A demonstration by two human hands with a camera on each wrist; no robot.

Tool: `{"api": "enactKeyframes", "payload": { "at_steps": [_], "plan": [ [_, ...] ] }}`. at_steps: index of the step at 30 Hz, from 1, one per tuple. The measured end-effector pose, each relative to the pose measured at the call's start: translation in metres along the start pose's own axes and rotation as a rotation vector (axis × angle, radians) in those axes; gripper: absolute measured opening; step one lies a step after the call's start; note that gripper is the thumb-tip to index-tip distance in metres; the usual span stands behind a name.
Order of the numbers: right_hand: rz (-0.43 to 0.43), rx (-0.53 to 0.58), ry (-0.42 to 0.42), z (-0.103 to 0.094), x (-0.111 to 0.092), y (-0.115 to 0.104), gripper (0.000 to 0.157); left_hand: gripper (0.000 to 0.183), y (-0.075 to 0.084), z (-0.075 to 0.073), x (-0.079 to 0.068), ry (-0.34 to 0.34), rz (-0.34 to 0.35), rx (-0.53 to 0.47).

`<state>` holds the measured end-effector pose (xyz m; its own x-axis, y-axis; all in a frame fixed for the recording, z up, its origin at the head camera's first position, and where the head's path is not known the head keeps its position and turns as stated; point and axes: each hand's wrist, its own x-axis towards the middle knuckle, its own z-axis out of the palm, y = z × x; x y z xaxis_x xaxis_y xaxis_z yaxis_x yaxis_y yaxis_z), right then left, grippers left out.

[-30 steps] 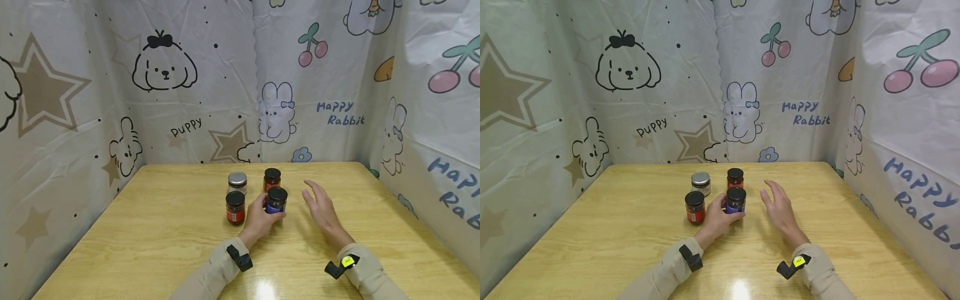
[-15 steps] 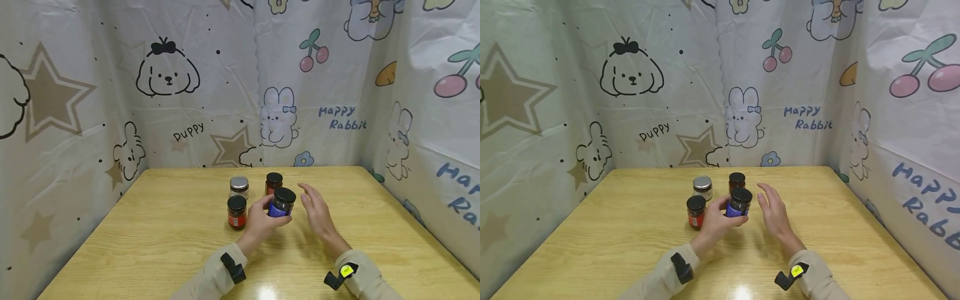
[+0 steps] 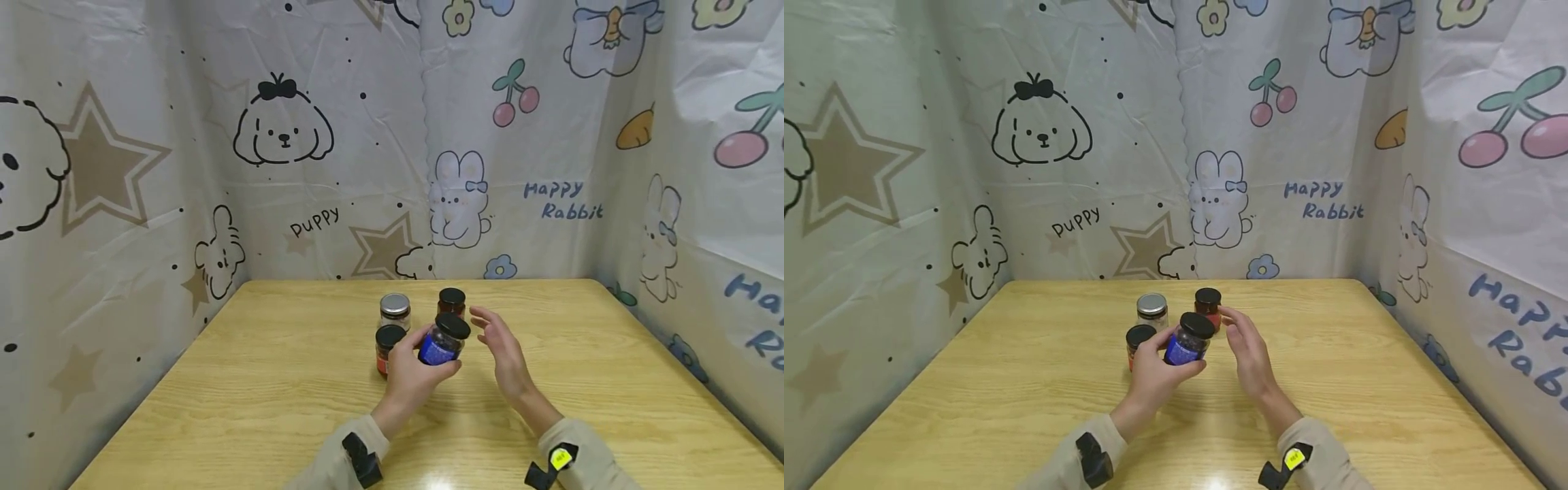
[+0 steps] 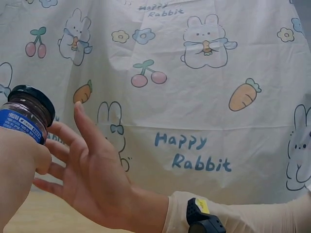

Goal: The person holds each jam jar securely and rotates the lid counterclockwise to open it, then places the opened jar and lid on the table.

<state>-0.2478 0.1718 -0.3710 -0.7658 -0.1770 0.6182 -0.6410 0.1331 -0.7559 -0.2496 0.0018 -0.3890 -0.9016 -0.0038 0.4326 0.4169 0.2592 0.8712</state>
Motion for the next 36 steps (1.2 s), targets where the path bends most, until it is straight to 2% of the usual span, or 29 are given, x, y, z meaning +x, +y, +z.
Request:
{"api": "enactKeyframes", "payload": {
  "at_steps": [9,18,22,25,31,36],
  "plan": [
    [-0.013,0.091,-0.074,0.017,-0.008,0.02,0.042,0.06,-0.005,-0.003,-0.009,0.03,0.13,0.038],
    [-0.006,0.19,-0.023,0.022,-0.006,0.012,0.038,0.063,-0.008,-0.002,-0.013,0.072,0.212,0.041],
    [-0.003,0.204,-0.032,0.024,-0.004,0.01,0.038,0.07,-0.012,-0.002,-0.015,0.101,0.211,0.032],
    [0.017,0.208,-0.02,0.025,-0.005,0.01,0.038,0.066,-0.014,-0.003,-0.017,0.108,0.213,0.023],
    [0.104,0.166,0.023,0.022,-0.005,0.012,0.04,0.058,-0.016,-0.002,-0.019,0.079,0.201,0.001],
    [0.142,0.164,-0.012,0.016,-0.004,0.013,0.042,0.057,-0.016,-0.002,-0.018,0.046,0.166,-0.075]
  ]
}}
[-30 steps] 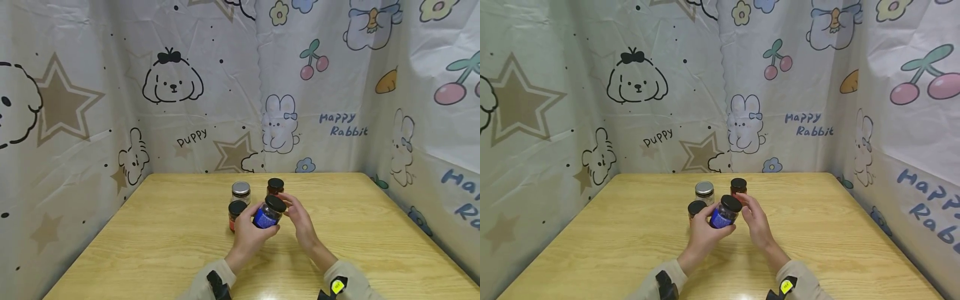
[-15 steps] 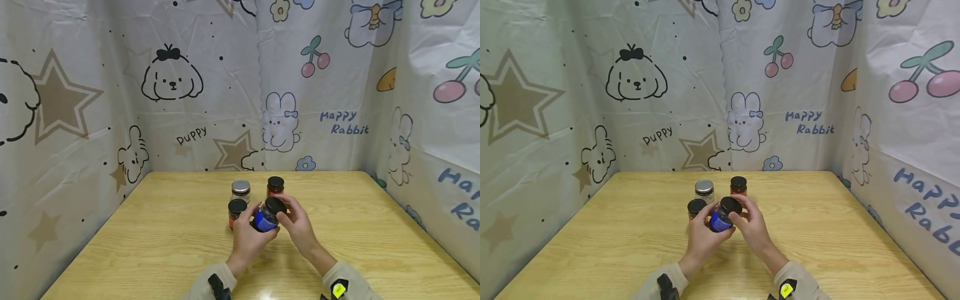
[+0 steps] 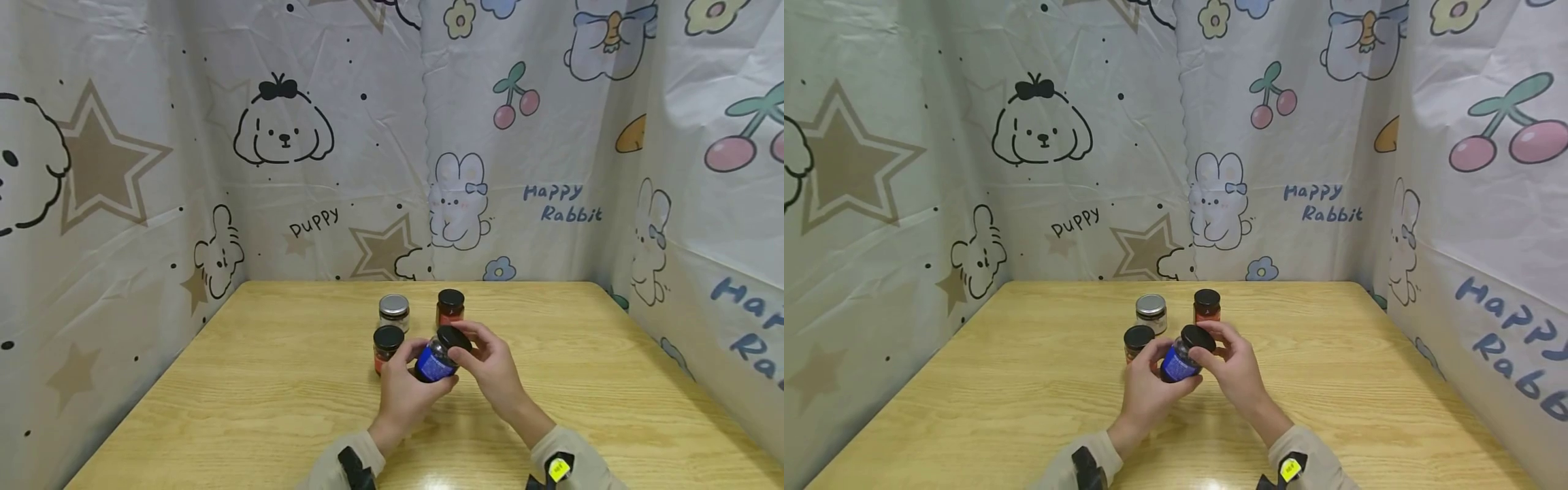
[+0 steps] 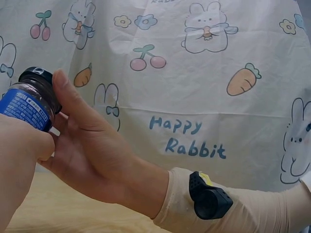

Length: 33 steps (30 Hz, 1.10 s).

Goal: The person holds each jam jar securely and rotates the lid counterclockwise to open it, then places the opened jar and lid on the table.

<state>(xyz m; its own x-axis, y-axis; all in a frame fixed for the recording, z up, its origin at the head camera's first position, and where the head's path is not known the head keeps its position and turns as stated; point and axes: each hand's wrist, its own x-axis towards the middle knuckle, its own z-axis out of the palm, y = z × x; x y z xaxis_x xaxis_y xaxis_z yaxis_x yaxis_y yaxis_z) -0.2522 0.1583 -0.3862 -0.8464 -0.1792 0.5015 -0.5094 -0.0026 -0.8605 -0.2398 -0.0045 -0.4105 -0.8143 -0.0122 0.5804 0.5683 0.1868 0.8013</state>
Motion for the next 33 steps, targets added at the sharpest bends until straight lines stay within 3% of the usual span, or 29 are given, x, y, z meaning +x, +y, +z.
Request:
{"api": "enactKeyframes", "payload": {
  "at_steps": [9,22,33],
  "plan": [
    [-0.009,0.031,-0.039,-0.003,0.0001,-0.0017,0.05,0.055,0.0028,-0.0018,0.0002,-0.014,-0.056,-0.025],
    [-0.049,0.035,-0.089,-0.0023,0.0005,-0.0047,0.039,0.055,0.0046,-0.0039,0.0022,-0.012,-0.025,-0.04],
    [-0.094,-0.027,-0.078,0.0031,-0.0002,-0.0064,0.035,0.057,0.0085,-0.007,0.0028,0.013,-0.034,-0.039]
  ]
}}
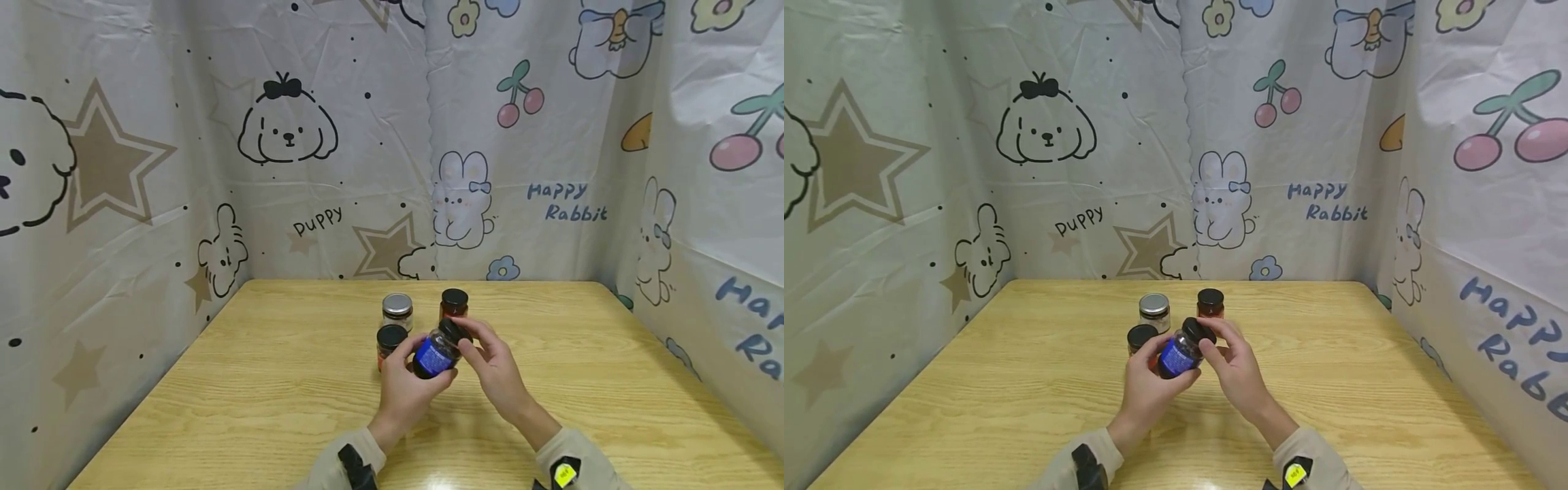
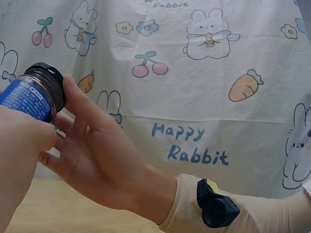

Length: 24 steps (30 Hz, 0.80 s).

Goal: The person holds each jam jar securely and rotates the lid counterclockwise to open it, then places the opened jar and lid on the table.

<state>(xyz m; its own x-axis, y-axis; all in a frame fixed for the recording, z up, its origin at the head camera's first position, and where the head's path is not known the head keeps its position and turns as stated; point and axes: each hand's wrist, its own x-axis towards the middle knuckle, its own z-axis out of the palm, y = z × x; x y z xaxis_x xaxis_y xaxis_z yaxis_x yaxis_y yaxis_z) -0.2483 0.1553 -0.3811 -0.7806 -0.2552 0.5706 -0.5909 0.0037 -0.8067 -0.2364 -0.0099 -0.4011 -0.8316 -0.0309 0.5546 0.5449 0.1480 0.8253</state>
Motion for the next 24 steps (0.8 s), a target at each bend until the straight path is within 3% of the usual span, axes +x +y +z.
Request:
{"api": "enactKeyframes", "payload": {
  "at_steps": [7,10,18,24],
  "plan": [
    [0.001,-0.019,0.006,0.001,0.0,-0.002,0.035,0.054,0.034,-0.008,-0.003,0.008,0.006,-0.001],
    [0.006,0.015,0.017,0.002,-0.001,-0.002,0.034,0.055,0.038,-0.008,-0.003,-0.003,0.001,0.015],
    [-0.014,0.047,0.082,0.006,-0.002,-0.003,0.036,0.054,0.037,-0.007,-0.004,-0.034,0.039,0.02],
    [0.009,0.05,0.061,0.005,-0.002,-0.003,0.039,0.054,0.031,-0.008,-0.002,-0.033,0.028,0.003]
  ]
}}
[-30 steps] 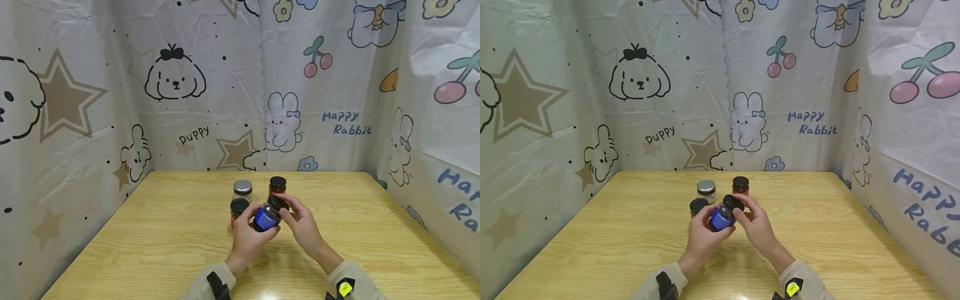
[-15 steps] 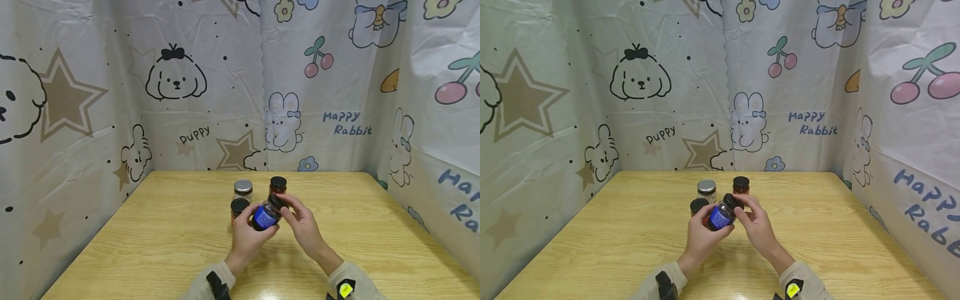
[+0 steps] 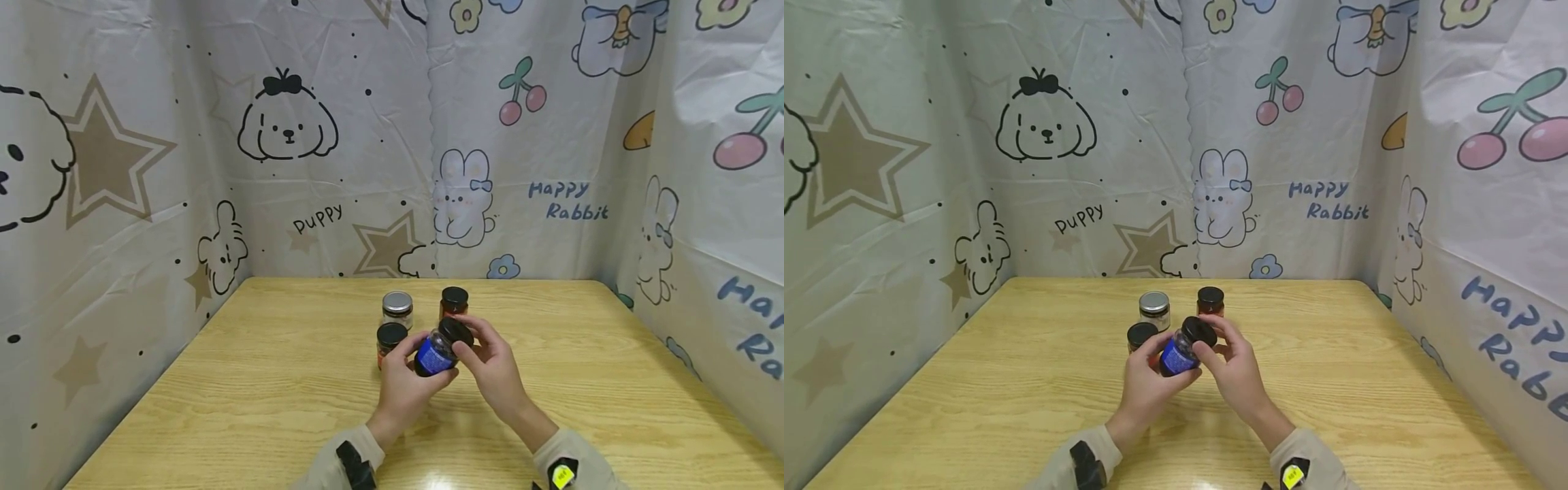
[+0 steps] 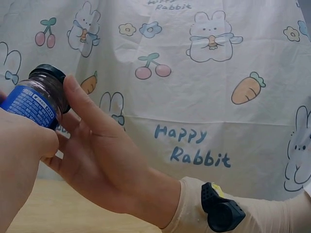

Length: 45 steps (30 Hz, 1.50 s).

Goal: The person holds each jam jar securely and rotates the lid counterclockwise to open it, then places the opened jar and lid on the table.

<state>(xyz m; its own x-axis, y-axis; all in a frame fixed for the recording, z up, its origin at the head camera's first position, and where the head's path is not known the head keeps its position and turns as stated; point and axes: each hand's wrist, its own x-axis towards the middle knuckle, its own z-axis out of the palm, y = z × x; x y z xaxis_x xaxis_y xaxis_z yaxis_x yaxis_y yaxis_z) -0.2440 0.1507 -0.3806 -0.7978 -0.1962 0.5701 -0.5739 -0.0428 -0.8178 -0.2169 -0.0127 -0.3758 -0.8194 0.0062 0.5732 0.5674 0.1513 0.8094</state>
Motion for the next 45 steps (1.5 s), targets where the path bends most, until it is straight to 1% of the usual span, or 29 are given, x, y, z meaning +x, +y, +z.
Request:
{"api": "enactKeyframes", "payload": {
  "at_steps": [3,7,13,16,19,24,25,29,32,33,36,39,45],
  "plan": [
    [0.004,0.0,-0.017,-0.001,0.0,0.001,0.039,0.055,-0.001,0.0,0.0,-0.014,-0.014,-0.019],
    [-0.012,0.006,-0.045,-0.002,0.0,0.001,0.038,0.055,-0.001,-0.001,0.0,-0.032,-0.036,-0.049],
    [-0.041,0.025,-0.061,-0.003,-0.001,0.001,0.036,0.055,0.0,-0.002,0.0,-0.041,-0.056,-0.047],
    [-0.074,0.016,-0.049,-0.003,-0.001,0.001,0.035,0.055,0.0,-0.001,-0.001,-0.042,-0.054,-0.046],
    [-0.085,0.0,-0.026,-0.001,-0.001,0.001,0.033,0.054,0.001,-0.001,-0.001,-0.048,-0.049,-0.048],
    [-0.038,-0.01,0.013,0.001,-0.001,0.0,0.035,0.054,-0.001,-0.001,-0.001,-0.054,-0.038,-0.058],
    [-0.03,-0.009,0.015,0.001,-0.001,0.0,0.036,0.054,-0.002,-0.001,-0.001,-0.052,-0.032,-0.059],
    [-0.02,-0.011,0.012,0.001,-0.001,0.0,0.037,0.055,-0.019,0.003,0.001,-0.04,-0.035,-0.068],
    [-0.033,-0.012,-0.011,0.001,-0.002,0.0,0.038,0.057,-0.033,0.006,0.002,-0.03,-0.047,-0.077],
    [-0.039,-0.016,-0.022,0.002,-0.002,0.0,0.038,0.057,-0.035,0.006,0.002,-0.027,-0.045,-0.08],
    [-0.054,-0.022,-0.053,0.002,-0.002,0.001,0.039,0.057,-0.038,0.006,0.003,-0.023,-0.034,-0.084],
    [-0.056,-0.035,-0.078,0.002,-0.003,0.002,0.039,0.057,-0.038,0.005,0.002,-0.019,-0.017,-0.079],
    [-0.051,-0.035,-0.081,0.001,-0.003,0.001,0.039,0.056,-0.035,0.004,0.002,-0.015,-0.012,-0.047]
  ]
}}
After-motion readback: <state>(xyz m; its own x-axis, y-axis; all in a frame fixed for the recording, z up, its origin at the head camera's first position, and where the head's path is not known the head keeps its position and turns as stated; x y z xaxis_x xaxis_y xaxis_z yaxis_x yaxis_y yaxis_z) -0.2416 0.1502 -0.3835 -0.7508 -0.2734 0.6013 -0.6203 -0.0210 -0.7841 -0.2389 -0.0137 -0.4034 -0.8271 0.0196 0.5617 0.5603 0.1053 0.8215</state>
